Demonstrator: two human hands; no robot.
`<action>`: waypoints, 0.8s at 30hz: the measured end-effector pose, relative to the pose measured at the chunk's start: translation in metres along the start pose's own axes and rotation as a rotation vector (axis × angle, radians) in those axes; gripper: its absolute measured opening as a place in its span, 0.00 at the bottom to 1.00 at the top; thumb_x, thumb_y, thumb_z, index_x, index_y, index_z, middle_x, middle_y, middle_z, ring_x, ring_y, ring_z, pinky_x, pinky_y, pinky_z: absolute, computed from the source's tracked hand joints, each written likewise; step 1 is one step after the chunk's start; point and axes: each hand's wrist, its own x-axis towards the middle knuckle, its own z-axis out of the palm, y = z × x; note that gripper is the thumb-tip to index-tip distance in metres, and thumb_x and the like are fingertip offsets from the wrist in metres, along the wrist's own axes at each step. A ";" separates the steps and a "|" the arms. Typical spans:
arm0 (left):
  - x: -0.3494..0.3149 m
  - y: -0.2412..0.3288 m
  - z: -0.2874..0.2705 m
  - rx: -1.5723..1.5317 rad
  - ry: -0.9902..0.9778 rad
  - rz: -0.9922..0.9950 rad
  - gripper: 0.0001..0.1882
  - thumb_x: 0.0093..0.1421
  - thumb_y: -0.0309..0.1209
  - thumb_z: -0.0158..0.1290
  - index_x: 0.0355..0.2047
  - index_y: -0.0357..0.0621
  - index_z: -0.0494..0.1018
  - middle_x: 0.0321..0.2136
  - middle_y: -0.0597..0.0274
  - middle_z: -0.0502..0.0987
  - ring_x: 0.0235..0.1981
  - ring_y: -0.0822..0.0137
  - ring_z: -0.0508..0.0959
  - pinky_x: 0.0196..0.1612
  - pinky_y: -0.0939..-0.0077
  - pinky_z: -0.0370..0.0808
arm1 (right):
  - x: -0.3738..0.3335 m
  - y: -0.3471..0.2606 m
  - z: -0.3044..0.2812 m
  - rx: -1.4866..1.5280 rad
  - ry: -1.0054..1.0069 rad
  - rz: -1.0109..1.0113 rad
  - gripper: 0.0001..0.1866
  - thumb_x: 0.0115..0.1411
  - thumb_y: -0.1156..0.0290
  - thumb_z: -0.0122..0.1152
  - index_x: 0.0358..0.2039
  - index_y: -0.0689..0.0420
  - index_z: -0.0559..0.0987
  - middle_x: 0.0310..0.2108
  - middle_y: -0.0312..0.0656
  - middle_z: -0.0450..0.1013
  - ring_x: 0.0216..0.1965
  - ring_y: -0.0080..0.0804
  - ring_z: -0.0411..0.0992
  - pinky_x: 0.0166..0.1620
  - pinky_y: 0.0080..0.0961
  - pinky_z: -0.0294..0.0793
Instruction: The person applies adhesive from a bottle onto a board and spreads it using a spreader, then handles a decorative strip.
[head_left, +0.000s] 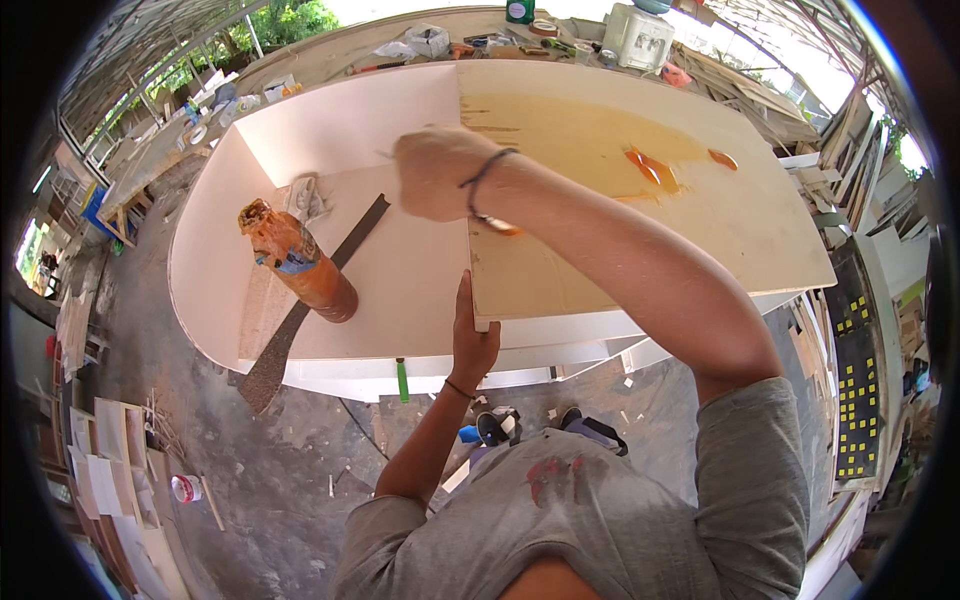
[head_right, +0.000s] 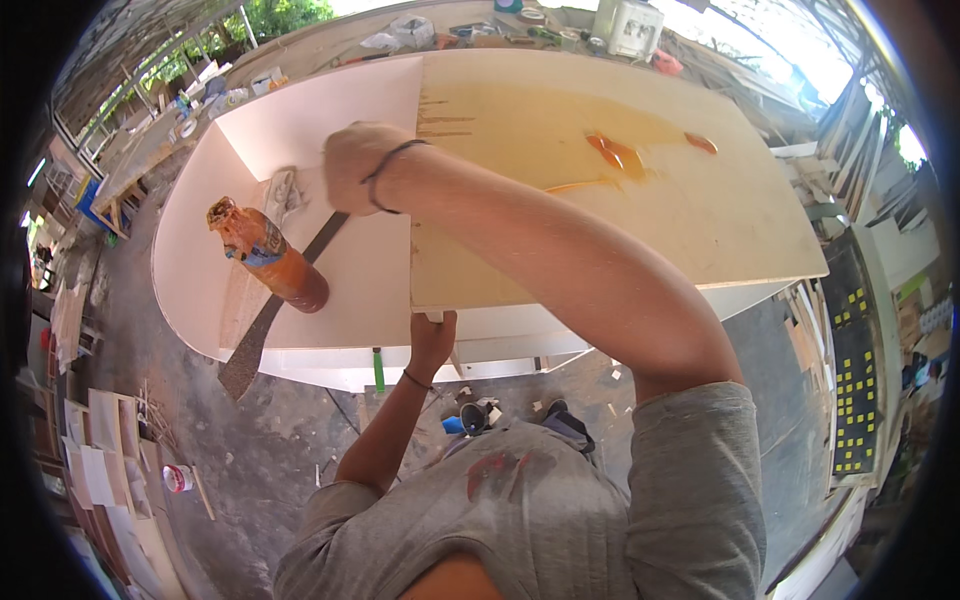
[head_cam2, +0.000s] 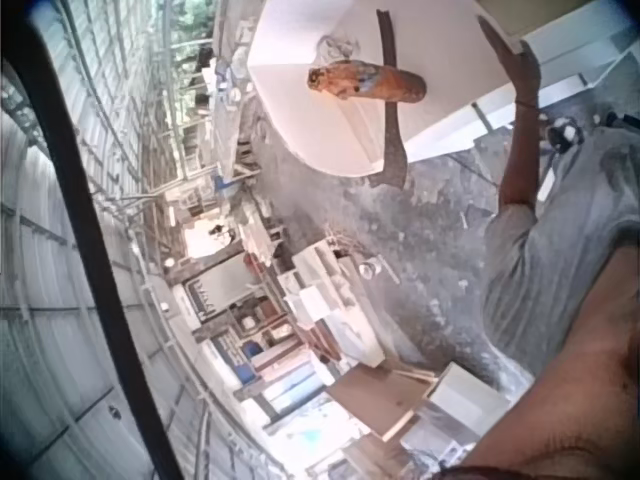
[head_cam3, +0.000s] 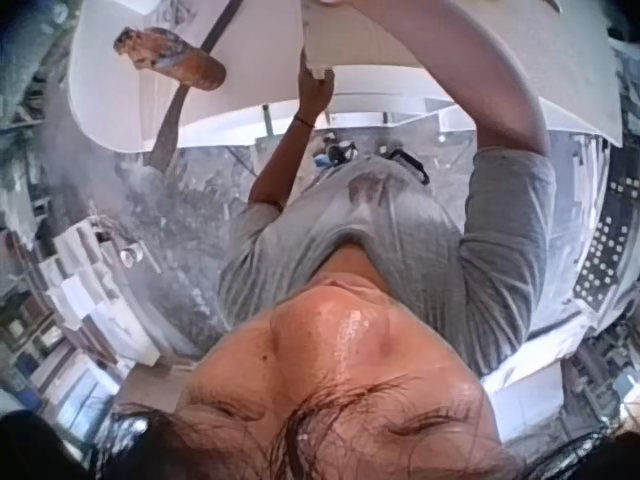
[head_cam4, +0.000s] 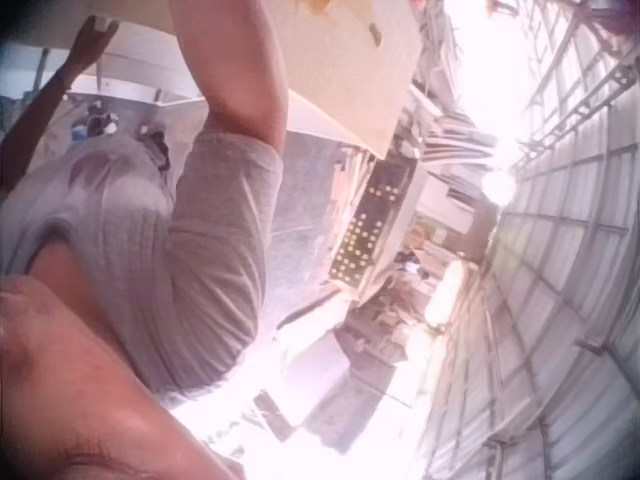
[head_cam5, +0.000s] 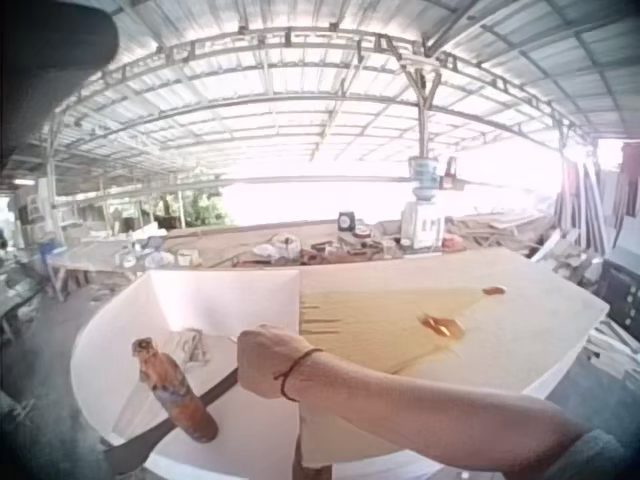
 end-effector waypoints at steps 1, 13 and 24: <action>0.000 -0.002 -0.001 -0.004 -0.011 -0.004 0.35 0.52 0.19 0.44 0.61 0.32 0.46 0.60 0.41 0.52 0.62 0.48 0.54 0.62 0.65 0.53 | -0.003 -0.005 -0.007 0.045 0.014 0.016 0.14 0.44 0.72 0.51 0.30 0.68 0.76 0.28 0.58 0.73 0.34 0.51 0.73 0.39 0.37 0.72; 0.000 0.000 0.000 0.006 0.006 -0.002 0.38 0.49 0.18 0.44 0.62 0.36 0.45 0.61 0.45 0.52 0.62 0.51 0.53 0.62 0.66 0.53 | -0.104 0.135 -0.004 -0.090 0.051 0.425 0.15 0.46 0.75 0.47 0.35 0.65 0.75 0.28 0.57 0.74 0.32 0.47 0.73 0.37 0.37 0.71; -0.001 -0.001 0.000 -0.003 0.000 -0.026 0.38 0.49 0.18 0.44 0.62 0.36 0.45 0.61 0.45 0.52 0.62 0.50 0.54 0.62 0.66 0.53 | -0.101 0.021 0.003 0.097 0.036 -0.083 0.12 0.42 0.74 0.53 0.28 0.65 0.77 0.25 0.56 0.73 0.32 0.51 0.74 0.38 0.38 0.73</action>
